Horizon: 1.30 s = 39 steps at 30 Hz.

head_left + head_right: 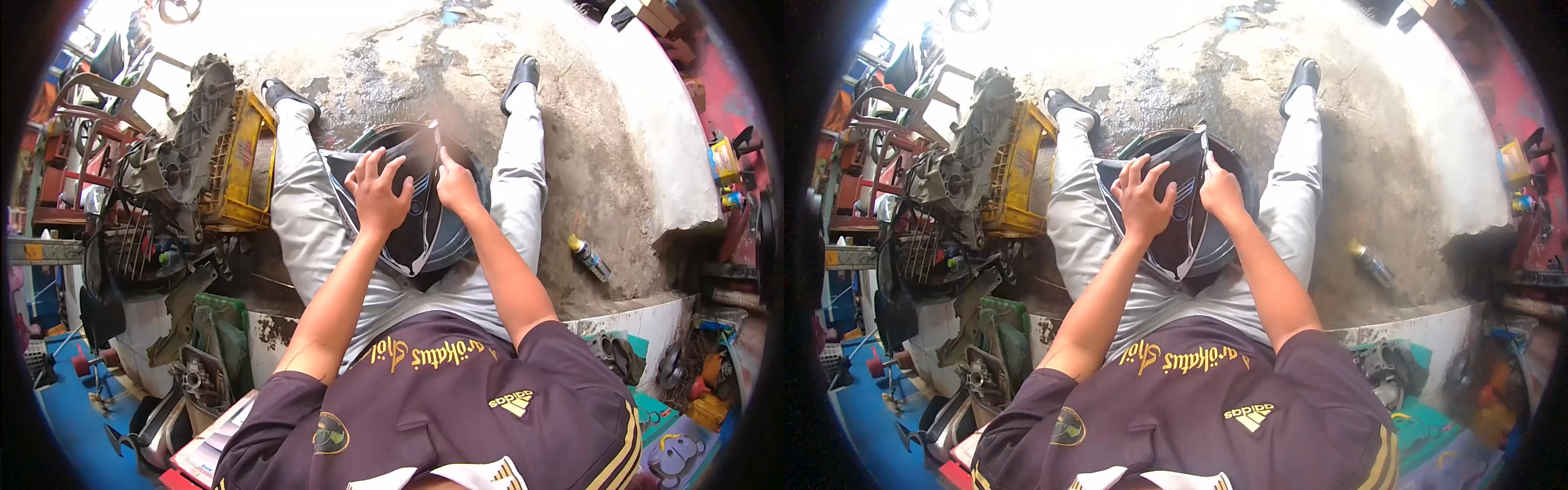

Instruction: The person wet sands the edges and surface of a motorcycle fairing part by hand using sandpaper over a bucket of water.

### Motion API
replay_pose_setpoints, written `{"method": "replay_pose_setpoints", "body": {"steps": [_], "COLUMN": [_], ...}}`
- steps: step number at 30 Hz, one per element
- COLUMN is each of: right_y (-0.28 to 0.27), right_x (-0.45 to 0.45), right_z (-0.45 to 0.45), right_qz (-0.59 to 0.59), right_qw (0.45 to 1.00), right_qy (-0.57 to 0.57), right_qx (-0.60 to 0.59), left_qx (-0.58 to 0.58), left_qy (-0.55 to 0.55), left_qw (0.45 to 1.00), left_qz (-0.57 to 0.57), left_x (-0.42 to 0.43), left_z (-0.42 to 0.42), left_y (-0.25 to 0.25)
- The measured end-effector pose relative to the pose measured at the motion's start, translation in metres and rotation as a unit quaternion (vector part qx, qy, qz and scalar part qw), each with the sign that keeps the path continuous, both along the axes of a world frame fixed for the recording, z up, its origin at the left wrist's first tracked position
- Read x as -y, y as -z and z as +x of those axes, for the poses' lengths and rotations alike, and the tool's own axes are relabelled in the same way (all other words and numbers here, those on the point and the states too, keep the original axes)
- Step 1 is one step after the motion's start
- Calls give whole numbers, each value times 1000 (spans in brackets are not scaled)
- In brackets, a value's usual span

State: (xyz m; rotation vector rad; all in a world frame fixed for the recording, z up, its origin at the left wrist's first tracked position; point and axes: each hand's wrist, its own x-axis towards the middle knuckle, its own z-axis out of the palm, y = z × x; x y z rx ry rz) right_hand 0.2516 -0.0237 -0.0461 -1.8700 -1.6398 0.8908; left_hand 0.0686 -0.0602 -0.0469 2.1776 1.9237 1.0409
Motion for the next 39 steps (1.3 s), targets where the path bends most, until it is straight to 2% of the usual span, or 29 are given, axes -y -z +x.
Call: {"method": "replay_pose_setpoints", "body": {"steps": [2,3,7,10,13,17,19,22,24,26,29,32,33,36,39], "right_y": [11,16,0,-1,-22,-5,-14,-22,-13,-29,-34,-26,-25,-27,-15], "right_x": [13,21,58,70,65,65,70,78,76,69,78,94,96,77,57], "right_z": [0,1,-8,-17,-23,-16,-8,9,15,7,-3,2,4,12,23], "right_qz": [37,50,-27,17,-38,-7,9,-27,3,-31,5,43,69,119,155], "right_qw": [999,995,980,964,957,952,940,946,947,943,910,891,892,932,960], "right_qy": [-30,-60,-100,-105,-118,-120,-175,-219,-229,-233,-262,-299,-290,-248,-221], "right_qx": [18,62,169,242,264,283,292,238,224,235,322,339,339,236,79], "left_qx": [0,0,7,8,5,-7,-1,-12,-6,0,10,-10,-8,0,15], "left_qy": [2,0,-1,-2,-4,-7,15,-15,-10,-6,32,48,47,34,34], "left_qw": [1000,1000,1000,1000,1000,1000,999,1000,1000,999,998,997,996,997,997], "left_qz": [14,17,16,14,15,8,29,-13,-22,-45,-47,-67,-72,-71,-66], "left_x": [1,0,0,1,1,6,5,6,5,2,7,11,11,8,6], "left_z": [-1,-1,-1,-1,-1,-2,-4,4,4,1,-7,-11,-10,-7,-9], "left_y": [2,2,3,3,3,5,6,3,4,0,-2,-5,-5,-3,1]}}
